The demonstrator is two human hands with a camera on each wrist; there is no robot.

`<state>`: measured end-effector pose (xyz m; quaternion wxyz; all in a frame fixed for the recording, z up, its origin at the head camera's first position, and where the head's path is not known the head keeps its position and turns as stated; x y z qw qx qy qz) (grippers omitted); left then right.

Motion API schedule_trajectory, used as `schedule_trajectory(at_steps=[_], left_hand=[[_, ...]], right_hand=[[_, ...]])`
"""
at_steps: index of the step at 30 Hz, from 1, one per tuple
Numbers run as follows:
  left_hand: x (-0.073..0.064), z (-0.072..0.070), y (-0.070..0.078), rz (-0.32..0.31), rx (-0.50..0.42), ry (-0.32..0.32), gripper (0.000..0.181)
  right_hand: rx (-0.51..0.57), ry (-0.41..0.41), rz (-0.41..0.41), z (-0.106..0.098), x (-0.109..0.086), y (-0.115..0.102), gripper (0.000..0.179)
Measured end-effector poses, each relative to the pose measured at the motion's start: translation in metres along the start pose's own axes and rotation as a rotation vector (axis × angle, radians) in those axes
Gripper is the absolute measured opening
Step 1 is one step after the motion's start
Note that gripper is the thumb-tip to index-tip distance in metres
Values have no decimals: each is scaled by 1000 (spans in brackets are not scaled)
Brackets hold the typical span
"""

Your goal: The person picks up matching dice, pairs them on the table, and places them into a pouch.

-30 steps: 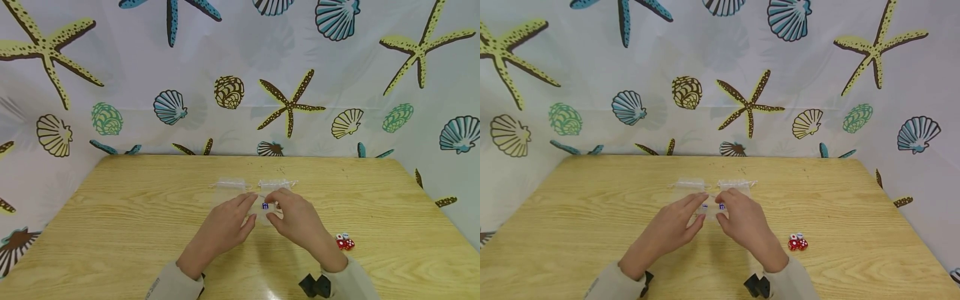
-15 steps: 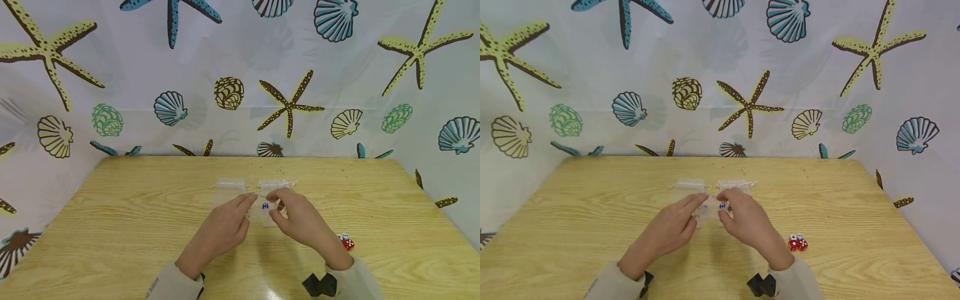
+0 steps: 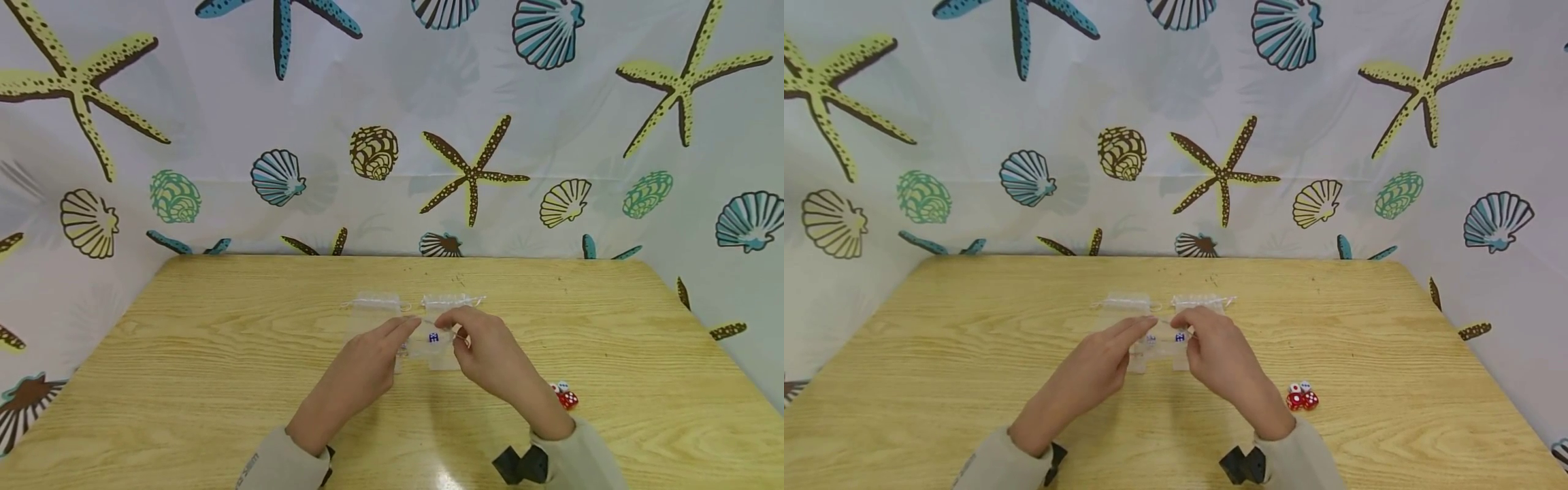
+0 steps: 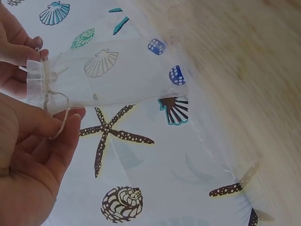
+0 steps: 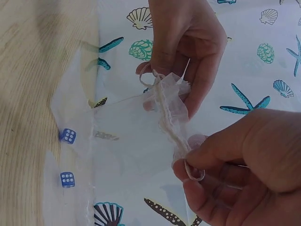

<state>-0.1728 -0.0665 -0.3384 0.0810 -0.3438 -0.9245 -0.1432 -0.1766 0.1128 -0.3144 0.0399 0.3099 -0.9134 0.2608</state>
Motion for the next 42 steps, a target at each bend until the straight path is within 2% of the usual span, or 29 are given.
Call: schedule_trajectory(at_steps=[5,11,19,21,30,37,42], left_hand=[[0,-2,-3,2,-43,24,58],[0,-5,-7,-21,-136,72,53],[-2,-8,-11,-131,-88,183,40],[-2,-9,-12,-149,-88,198,37],[-3,-10,-17,-211,-87,211,10],[-3,-14,-21,-227,-176,203,10],[-4,-16,-21,-241,-231,171,10]], right_hand=[[7,24,5,-2,0,2,25],[36,85,7,-6,0,8,27],[88,100,92,-10,1,13,35],[96,99,107,-12,1,15,32],[93,94,133,-17,-2,20,14],[74,54,124,-19,-3,27,9],[55,19,124,-21,-5,30,8]])
Point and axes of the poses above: each hand's wrist, its own x-axis towards the middle knuckle, its own z-axis out of the palm, y = z × x, the point moved 2 cm from there along x, towards the middle knuckle, and after that the axes turned 12 degrees about -y, right-handed, at the moved point
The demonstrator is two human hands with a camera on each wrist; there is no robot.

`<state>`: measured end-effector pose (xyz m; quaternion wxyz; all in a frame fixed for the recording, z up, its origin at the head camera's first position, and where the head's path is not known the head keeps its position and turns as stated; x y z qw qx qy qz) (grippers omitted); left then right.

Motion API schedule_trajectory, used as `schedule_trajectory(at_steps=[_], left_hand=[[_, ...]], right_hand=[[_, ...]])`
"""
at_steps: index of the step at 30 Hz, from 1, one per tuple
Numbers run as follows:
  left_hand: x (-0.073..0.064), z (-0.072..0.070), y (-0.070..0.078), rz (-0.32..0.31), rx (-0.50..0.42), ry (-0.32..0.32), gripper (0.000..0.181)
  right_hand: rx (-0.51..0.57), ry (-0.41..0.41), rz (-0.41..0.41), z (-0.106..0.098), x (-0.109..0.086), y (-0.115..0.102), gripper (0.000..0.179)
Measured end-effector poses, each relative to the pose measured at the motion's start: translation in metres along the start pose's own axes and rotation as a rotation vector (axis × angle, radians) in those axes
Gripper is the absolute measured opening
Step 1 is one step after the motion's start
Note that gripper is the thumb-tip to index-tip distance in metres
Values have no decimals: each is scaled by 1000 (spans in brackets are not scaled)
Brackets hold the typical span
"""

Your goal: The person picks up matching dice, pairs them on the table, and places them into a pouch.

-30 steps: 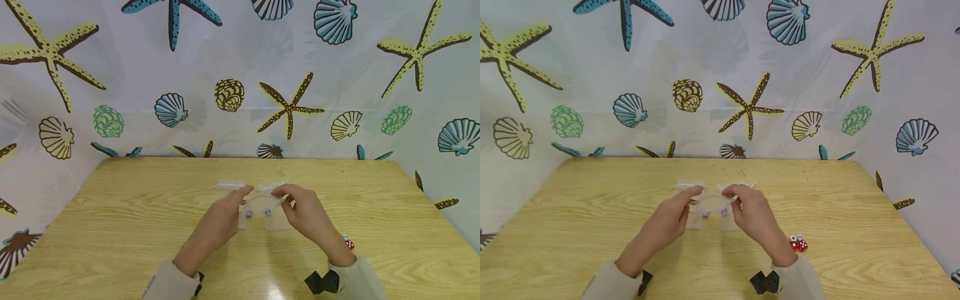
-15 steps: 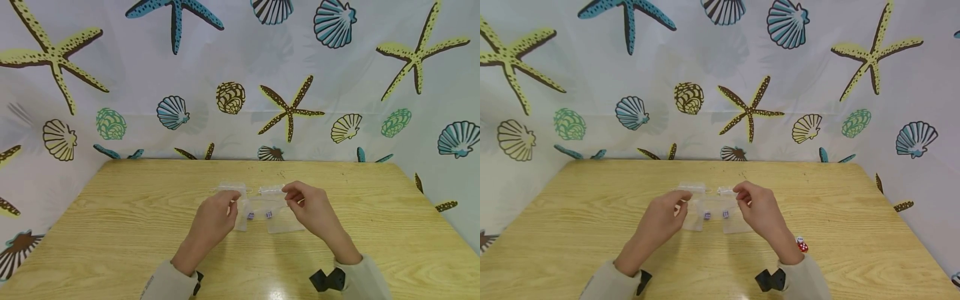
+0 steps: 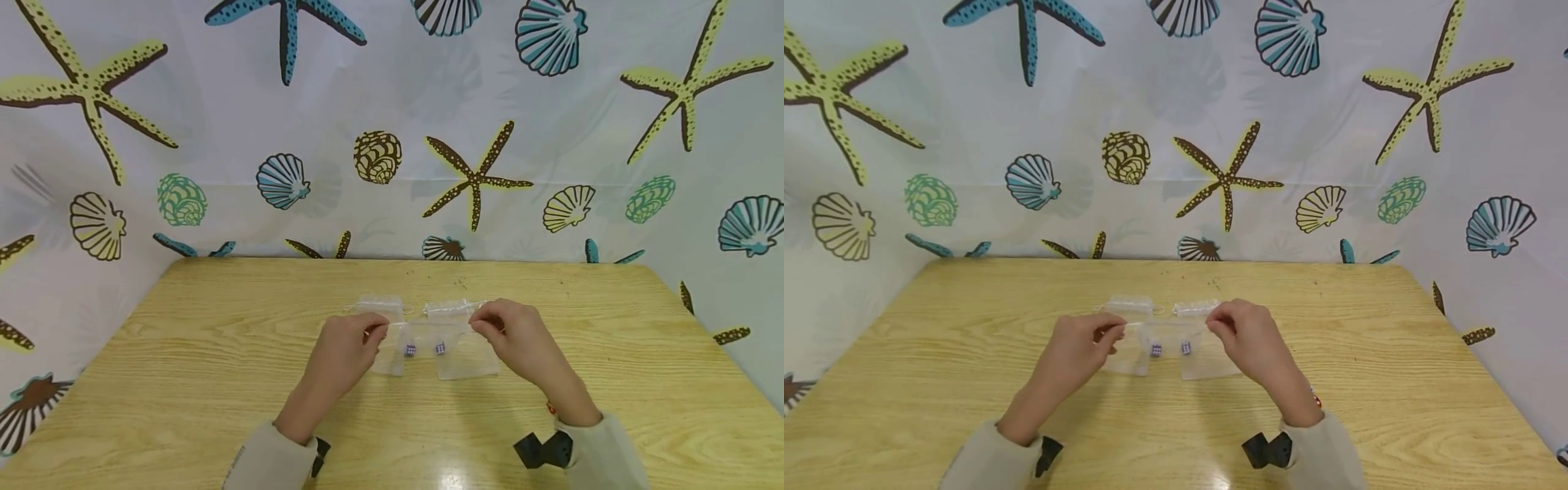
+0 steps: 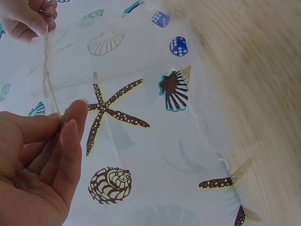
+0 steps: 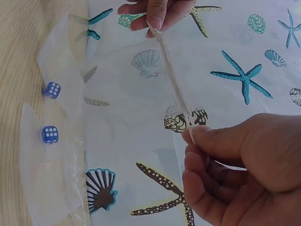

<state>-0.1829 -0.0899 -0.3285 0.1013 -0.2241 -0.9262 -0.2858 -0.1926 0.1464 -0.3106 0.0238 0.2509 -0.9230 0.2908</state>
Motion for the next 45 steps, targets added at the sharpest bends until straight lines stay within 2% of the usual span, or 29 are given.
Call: schedule_trajectory(at_steps=[7,12,15,20,26,35,42,45], left_hand=[[1,-4,-2,-48,-21,-26,11],[1,-7,-5,-49,-10,-28,10],[1,-9,-7,-44,-11,-29,10],[1,-14,-12,-82,-14,-34,12],[1,-19,-18,-134,16,47,11],[1,-21,-20,-162,-17,35,12],[3,-21,-21,-166,-20,76,14],[2,-24,-21,-188,-27,92,15]], right_hand=[[-15,-61,52,-5,-3,4,11],[-49,-113,72,-11,-5,6,13],[-63,-128,72,-14,-6,8,14],[-51,-144,88,-19,-8,15,14],[-78,-135,126,-25,-11,24,14],[-108,-127,119,-24,-10,27,13],[-152,-51,104,-25,-6,24,13],[-163,-24,101,-26,-2,21,15]])
Point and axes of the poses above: each hand's wrist, its own x-axis towards the middle knuckle, its own z-axis out of the palm, y = z × x, the point moved 2 cm from there along x, towards the middle knuckle, and after that the axes turned 12 degrees about -y, right-handed, at the moved point
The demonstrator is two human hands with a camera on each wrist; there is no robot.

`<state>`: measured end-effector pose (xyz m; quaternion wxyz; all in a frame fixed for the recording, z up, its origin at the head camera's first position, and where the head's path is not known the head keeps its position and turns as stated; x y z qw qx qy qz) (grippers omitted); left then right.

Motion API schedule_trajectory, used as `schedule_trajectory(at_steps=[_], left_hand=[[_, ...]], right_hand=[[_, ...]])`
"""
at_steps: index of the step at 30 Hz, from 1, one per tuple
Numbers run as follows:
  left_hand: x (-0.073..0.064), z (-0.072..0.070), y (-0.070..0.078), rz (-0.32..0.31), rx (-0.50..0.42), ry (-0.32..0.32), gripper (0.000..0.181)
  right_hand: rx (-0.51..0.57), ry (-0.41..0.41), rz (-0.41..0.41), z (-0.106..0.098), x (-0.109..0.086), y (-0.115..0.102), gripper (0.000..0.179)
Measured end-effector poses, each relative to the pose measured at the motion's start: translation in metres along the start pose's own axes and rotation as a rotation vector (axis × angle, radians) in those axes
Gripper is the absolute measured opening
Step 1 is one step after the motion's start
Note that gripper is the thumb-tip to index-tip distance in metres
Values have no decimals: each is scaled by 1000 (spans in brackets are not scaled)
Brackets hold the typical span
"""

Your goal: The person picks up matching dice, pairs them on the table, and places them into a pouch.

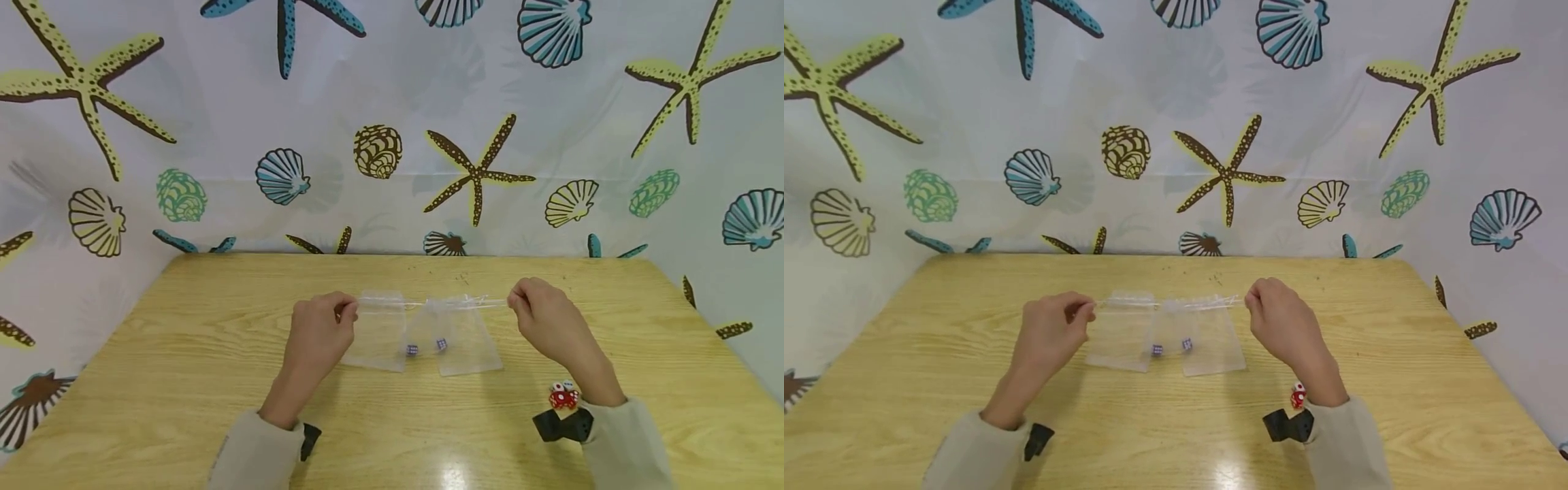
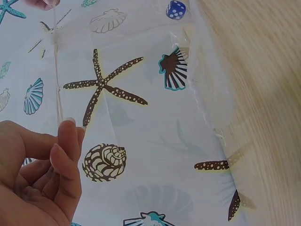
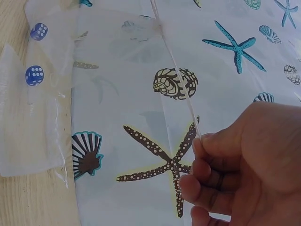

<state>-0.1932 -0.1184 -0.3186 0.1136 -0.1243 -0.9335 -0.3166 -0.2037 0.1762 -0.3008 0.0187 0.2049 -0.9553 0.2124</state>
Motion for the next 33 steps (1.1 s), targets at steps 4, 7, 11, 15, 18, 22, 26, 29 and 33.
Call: schedule_trajectory(at_steps=[4,7,11,15,18,22,26,29,33], left_hand=[[4,-9,1,13,-7,34,14],[4,-23,-2,30,2,63,15],[-1,-44,-9,12,7,90,16],[-7,-64,-17,-11,-4,107,17],[-12,-79,-27,-41,0,126,18],[-17,-93,-40,-86,38,166,19],[-22,-103,-54,-141,60,197,22],[-25,-112,-62,-155,74,228,24],[-23,-121,-71,-153,101,267,25]], right_hand=[[-14,25,-12,-6,6,-5,17],[-23,38,-33,-9,13,-18,19],[-22,35,-65,-10,23,-37,21],[-18,24,-101,-5,34,-54,23],[-20,12,-132,4,45,-70,22],[-20,-12,-169,18,61,-91,21],[-7,-53,-202,32,70,-112,23],[-6,-86,-225,39,75,-125,24],[-6,-125,-238,45,83,-137,24]])
Point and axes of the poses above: each hand's wrist, its own x-axis towards the middle knuckle, its own z-axis out of the palm, y = z × x, the point moved 2 cm from there along x, towards the middle knuckle, and after that the axes turned 12 degrees about -y, right-handed, at the moved point
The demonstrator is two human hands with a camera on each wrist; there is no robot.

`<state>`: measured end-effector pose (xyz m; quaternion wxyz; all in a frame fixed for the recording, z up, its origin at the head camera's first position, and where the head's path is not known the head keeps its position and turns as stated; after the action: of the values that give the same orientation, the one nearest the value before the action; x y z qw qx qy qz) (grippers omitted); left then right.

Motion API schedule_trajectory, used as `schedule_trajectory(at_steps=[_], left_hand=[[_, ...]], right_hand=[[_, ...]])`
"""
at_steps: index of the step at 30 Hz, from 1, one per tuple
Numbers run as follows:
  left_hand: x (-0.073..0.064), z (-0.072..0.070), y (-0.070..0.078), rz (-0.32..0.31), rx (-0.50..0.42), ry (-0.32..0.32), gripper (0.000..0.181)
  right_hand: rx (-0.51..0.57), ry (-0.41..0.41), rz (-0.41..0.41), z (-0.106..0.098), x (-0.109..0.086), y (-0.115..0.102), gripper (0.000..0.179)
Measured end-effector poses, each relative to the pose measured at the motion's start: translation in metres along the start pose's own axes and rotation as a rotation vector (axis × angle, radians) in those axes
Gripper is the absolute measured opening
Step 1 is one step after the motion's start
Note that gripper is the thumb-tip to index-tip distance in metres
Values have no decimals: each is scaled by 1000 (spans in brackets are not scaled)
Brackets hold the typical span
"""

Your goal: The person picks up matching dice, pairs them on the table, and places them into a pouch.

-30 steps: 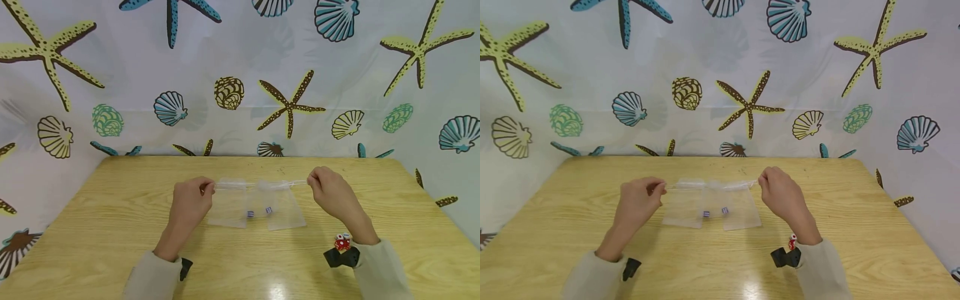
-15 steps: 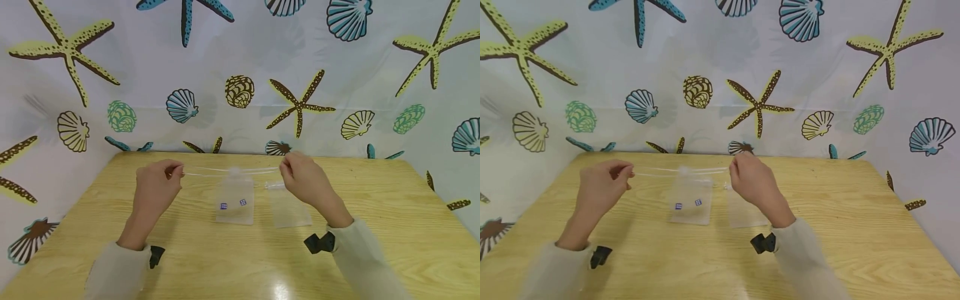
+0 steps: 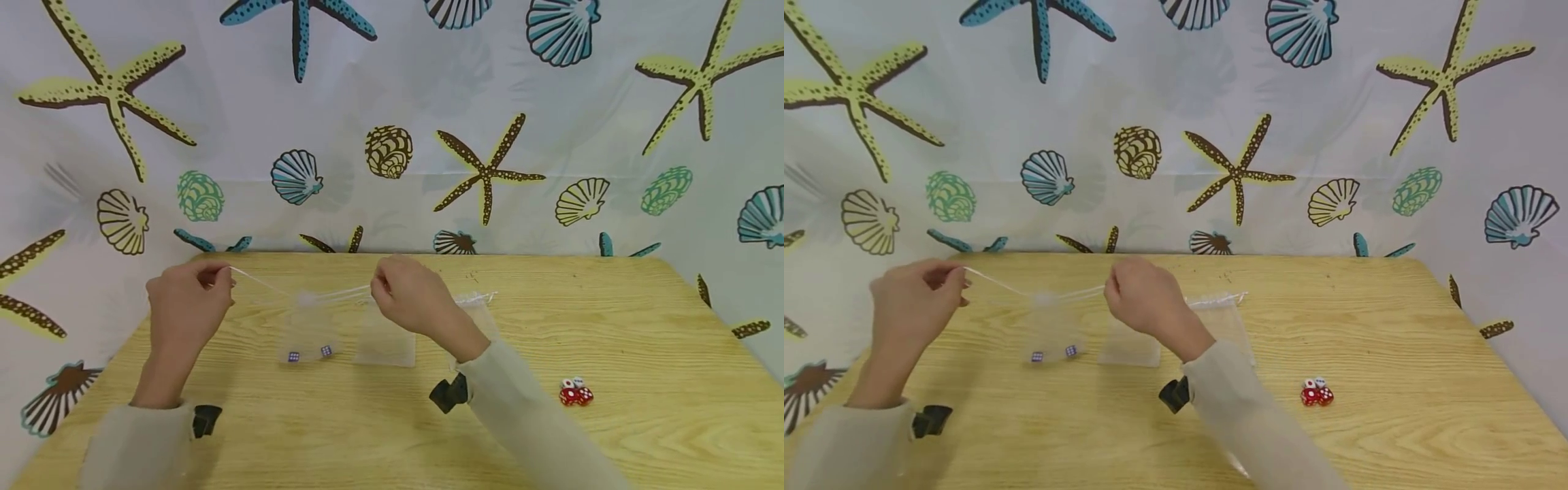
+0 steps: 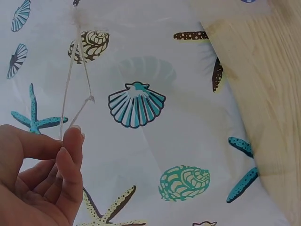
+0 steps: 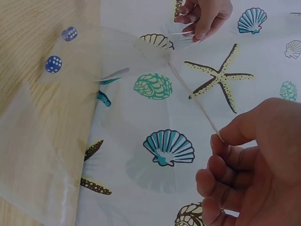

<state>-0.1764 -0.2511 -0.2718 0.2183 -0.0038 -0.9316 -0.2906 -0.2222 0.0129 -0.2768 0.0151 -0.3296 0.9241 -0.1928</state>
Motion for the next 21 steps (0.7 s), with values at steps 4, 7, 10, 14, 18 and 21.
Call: schedule_trajectory(at_steps=[4,7,10,14,18,21], left_hand=[[9,6,-10,-36,-10,-36,26],[14,14,-17,-54,-25,-64,26],[19,21,-21,-58,-50,-71,25],[25,29,-24,-78,-92,-94,26],[27,39,-28,-91,-89,-123,25],[27,45,-32,-95,-88,-159,24]], right_hand=[[-5,-38,15,7,13,1,25],[7,-61,34,13,21,7,25],[21,-50,53,17,29,13,25],[34,-6,85,21,37,20,24],[60,33,107,28,41,22,22],[60,46,117,36,43,21,20]])
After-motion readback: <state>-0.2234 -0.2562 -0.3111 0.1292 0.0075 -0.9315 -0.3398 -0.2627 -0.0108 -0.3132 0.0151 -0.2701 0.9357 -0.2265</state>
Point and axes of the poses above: each hand's wrist, its own x-axis towards the middle knuckle, its own z-axis out of the palm, y = z × x, the point moved 2 cm from there along x, towards the middle knuckle, and after that the axes turned 12 degrees about -y, right-handed, at the moved point
